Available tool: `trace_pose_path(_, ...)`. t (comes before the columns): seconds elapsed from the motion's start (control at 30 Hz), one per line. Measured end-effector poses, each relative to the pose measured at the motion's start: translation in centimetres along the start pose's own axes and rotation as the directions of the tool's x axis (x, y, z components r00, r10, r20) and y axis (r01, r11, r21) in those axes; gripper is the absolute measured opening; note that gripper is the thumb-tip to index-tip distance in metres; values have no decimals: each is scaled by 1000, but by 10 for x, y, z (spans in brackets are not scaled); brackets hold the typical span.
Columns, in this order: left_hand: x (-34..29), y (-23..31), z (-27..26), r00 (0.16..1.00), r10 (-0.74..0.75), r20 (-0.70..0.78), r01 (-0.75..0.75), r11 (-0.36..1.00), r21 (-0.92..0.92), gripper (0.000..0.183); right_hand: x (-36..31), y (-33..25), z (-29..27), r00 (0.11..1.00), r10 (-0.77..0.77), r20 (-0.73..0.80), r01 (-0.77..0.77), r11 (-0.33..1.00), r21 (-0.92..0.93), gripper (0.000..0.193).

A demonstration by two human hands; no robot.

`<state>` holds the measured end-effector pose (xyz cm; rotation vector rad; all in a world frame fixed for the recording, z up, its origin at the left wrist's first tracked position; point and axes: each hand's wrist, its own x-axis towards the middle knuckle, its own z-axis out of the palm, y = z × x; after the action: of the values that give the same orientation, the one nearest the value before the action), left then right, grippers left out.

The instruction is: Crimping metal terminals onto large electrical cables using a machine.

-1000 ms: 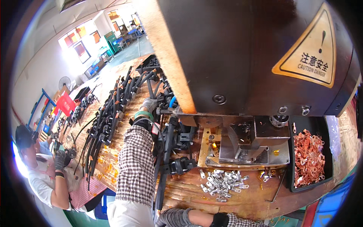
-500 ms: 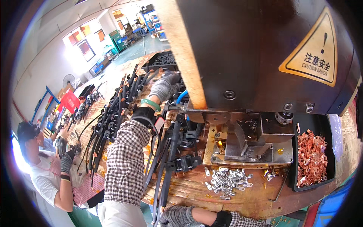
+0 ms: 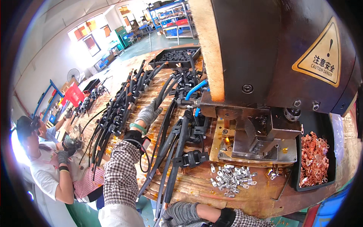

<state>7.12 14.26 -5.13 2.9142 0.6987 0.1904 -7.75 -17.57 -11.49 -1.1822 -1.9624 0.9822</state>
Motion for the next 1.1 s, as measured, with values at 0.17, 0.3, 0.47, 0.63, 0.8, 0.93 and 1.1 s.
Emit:
trace_pose_path(0.17,-3,19,-16,993,-1,114,52,896,-441,56,3,0,6,999,-50,-21,47,993,-110,26)
trace_pose_path(0.3,14,44,-12,968,-193,161,251,719,-649,42,1,0,8,998,-43,-47,40,996,-82,26)
trace_pose_path(0.47,52,58,-1,956,211,-203,-288,545,-787,32,6,3,14,989,-112,-93,101,989,-109,25)
trace_pose_path(0.63,2,89,-34,964,268,-4,-258,924,-283,40,-2,-1,4,997,-19,-80,12,996,-83,25)
trace_pose_path(0.8,-4,51,-3,987,160,-26,-130,690,-712,45,1,-20,-9,994,74,79,-79,994,71,35)
trace_pose_path(0.93,12,53,-12,982,191,-4,-188,964,-188,50,-1,-15,-6,1000,22,20,-23,999,23,35)
trace_pose_path(1.1,48,26,-4,997,77,-16,-78,942,-326,58,5,-18,0,997,47,65,-50,998,47,29)
